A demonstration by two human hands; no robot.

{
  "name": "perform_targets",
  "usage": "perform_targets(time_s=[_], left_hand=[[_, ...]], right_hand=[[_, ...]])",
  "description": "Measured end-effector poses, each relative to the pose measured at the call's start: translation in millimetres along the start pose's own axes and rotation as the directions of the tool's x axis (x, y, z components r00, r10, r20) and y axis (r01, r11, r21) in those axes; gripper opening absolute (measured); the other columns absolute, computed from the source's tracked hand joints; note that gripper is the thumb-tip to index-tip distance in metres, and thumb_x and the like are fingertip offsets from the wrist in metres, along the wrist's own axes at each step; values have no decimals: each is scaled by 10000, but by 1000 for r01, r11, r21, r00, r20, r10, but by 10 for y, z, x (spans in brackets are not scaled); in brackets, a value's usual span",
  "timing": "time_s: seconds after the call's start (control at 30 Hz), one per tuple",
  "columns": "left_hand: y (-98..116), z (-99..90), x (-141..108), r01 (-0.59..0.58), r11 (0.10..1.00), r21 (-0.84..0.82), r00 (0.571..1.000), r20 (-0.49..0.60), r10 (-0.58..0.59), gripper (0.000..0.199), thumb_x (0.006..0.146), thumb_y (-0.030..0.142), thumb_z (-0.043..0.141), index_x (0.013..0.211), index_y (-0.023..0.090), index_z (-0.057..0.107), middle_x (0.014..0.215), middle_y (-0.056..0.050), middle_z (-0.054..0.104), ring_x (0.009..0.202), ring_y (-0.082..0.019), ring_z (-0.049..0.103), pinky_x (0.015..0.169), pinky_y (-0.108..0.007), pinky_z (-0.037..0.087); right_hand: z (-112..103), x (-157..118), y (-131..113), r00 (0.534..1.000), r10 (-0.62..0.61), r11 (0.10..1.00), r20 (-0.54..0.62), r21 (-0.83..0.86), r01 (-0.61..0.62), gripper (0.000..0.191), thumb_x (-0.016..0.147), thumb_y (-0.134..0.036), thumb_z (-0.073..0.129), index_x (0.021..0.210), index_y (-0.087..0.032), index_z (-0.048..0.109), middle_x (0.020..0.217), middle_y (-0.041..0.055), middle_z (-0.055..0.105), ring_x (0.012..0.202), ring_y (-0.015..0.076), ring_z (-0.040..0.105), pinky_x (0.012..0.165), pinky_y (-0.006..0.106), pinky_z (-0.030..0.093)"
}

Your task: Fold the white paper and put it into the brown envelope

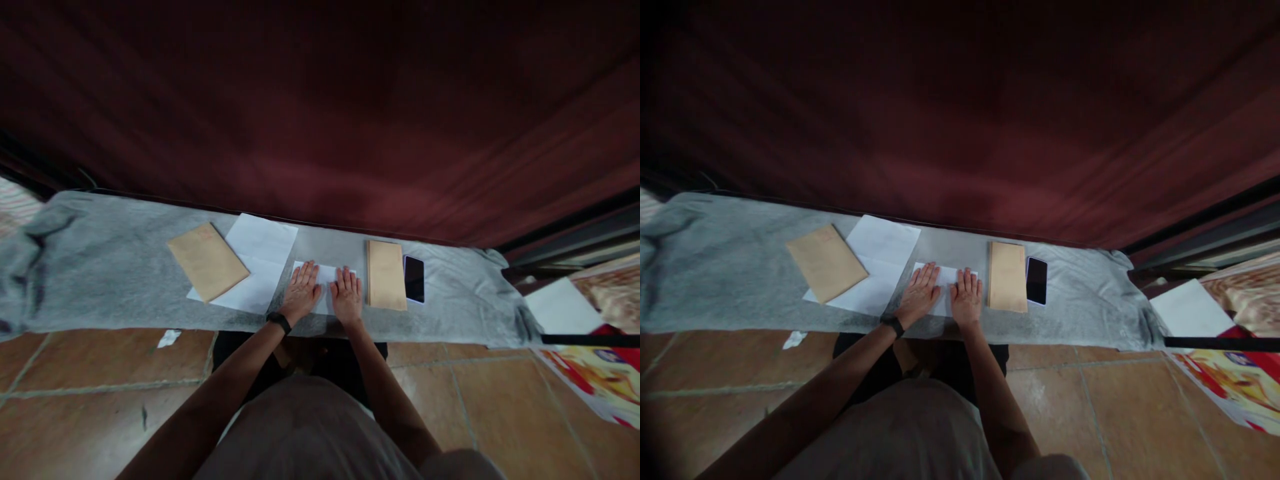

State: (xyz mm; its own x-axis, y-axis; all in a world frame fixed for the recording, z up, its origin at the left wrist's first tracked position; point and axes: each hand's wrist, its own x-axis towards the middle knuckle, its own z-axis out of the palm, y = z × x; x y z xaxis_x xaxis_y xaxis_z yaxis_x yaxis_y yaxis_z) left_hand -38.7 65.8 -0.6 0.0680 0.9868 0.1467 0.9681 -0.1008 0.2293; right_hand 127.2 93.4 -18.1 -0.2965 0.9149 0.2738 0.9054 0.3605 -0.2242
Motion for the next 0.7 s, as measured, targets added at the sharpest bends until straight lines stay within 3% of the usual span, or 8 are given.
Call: perform_targets(time_s=[0.37, 0.5, 0.6, 0.7], left_hand=[[-140, 35, -90, 117, 993, -6, 989, -90, -117, 616, 983, 308, 332, 1502, -23, 336, 1589, -231, 308, 1503, -305, 248, 1233, -485, 195], [18, -11, -179, 78, 997, -17, 991, -109, -80, 612, 993, 305, 310, 1527, 6, 295, 1598, -209, 300, 1516, -285, 213, 1235, -500, 199], [183, -15, -280, -12, 1000, -16, 998, -65, 11, 601, 996, 289, 294, 1541, 37, 278, 1609, -174, 298, 1522, -250, 198, 1241, -473, 204], [277, 3, -370, -24, 1000, -2, 999, -27, 24, 587, 996, 290, 298, 1532, 52, 310, 1604, -162, 317, 1519, -243, 209, 1244, -466, 202]], right_hand=[[10, -51, 69, 999, 29, 999, -32, 17, -28, 559, 1055, -389, 322, 1531, -98, 360, 1551, 184, 408, 1460, 297, 337, 1174, 517, 274], [10, -53, 61, 999, 24, 999, -43, 34, -22, 564, 1053, -391, 312, 1534, -99, 353, 1565, 180, 386, 1467, 297, 323, 1172, 520, 279], [10, -56, 58, 999, 21, 999, -38, 30, -20, 567, 1051, -388, 316, 1533, -91, 352, 1570, 182, 375, 1473, 295, 309, 1176, 515, 274], [12, -54, 64, 999, 24, 1000, -33, 21, -23, 562, 1051, -381, 319, 1530, -89, 357, 1568, 186, 379, 1471, 295, 312, 1179, 514, 271]])
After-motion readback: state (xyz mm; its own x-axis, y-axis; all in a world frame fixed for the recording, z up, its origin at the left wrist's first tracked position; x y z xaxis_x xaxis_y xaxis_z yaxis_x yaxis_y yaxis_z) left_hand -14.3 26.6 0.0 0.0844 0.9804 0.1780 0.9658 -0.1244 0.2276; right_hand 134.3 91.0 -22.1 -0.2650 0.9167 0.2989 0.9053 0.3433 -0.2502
